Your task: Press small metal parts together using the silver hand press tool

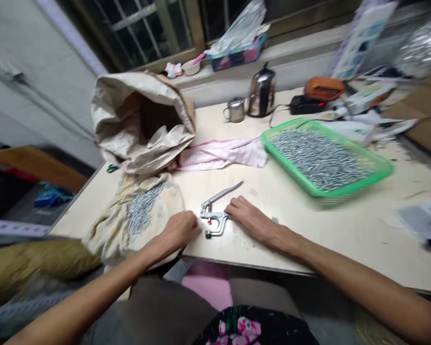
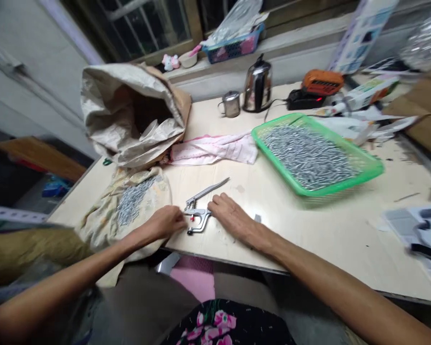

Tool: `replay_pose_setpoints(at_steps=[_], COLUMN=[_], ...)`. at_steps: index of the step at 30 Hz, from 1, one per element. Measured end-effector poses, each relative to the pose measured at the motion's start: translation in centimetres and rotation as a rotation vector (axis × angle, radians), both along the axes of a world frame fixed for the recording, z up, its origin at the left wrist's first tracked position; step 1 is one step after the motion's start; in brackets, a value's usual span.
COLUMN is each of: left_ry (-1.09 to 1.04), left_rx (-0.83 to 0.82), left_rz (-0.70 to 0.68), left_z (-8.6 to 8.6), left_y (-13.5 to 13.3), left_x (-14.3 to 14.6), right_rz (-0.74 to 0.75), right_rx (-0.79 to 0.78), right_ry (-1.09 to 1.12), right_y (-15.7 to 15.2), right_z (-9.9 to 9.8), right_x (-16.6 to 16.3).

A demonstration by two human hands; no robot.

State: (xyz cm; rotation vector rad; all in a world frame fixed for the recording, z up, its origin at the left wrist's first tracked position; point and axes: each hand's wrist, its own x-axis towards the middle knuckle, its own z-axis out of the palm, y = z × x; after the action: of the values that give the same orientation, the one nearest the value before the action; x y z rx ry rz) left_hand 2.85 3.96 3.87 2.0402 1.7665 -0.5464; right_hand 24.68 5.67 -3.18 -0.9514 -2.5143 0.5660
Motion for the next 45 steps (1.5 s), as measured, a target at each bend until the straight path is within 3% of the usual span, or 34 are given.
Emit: replay_pose_setpoints(at_steps=[3,5,9,12,15,18,22,25,31,45], left_ry=[0.002,-0.170,-0.660,-0.798,-0.659,-0.403,-0.052,0.090,0.091,-0.042], left_rx=[0.118,0.267,0.736,0.861,0.895,0.882,0.674,0.531,0.510,0.486], left_rz=[-0.094,-0.126,-0.216,-0.275,-0.236,-0.035,0.140,0.126,0.169,0.411], left_z=[2.3,4.4,9.0,10.6,9.6,7.4,4.3,1.9,-0.9,-1.5], left_y=[1.1,2.7,5.5,6.1,6.2,5.9,3.7,1.6,0.3,2.1], left_x=[0.7,3.2,10.5,12.3,8.4,0.6,-9.4,-13.2,-14.8,-14.5], right_rz=[-0.024,-0.034,-0.062,-0.061,-0.065,-0.062,-0.038,-0.042,-0.054,-0.031], right_rx=[-0.006,-0.007,0.029,0.061,0.051,0.048,0.084,0.113,0.133,0.142], right_ry=[-0.031,-0.050,-0.104,-0.129,-0.053,0.001,0.051,0.064,0.109,0.137], right_y=[0.2,0.4,0.9,1.0,0.6,0.2,0.2,0.2,0.4,0.8], right_z=[0.7,1.1,0.8,0.3,0.3,0.0,-1.3,-2.1,-2.8,-2.8], right_x=[0.6,0.8,0.8,0.6,0.5,0.8,0.8,0.7,0.8,0.8])
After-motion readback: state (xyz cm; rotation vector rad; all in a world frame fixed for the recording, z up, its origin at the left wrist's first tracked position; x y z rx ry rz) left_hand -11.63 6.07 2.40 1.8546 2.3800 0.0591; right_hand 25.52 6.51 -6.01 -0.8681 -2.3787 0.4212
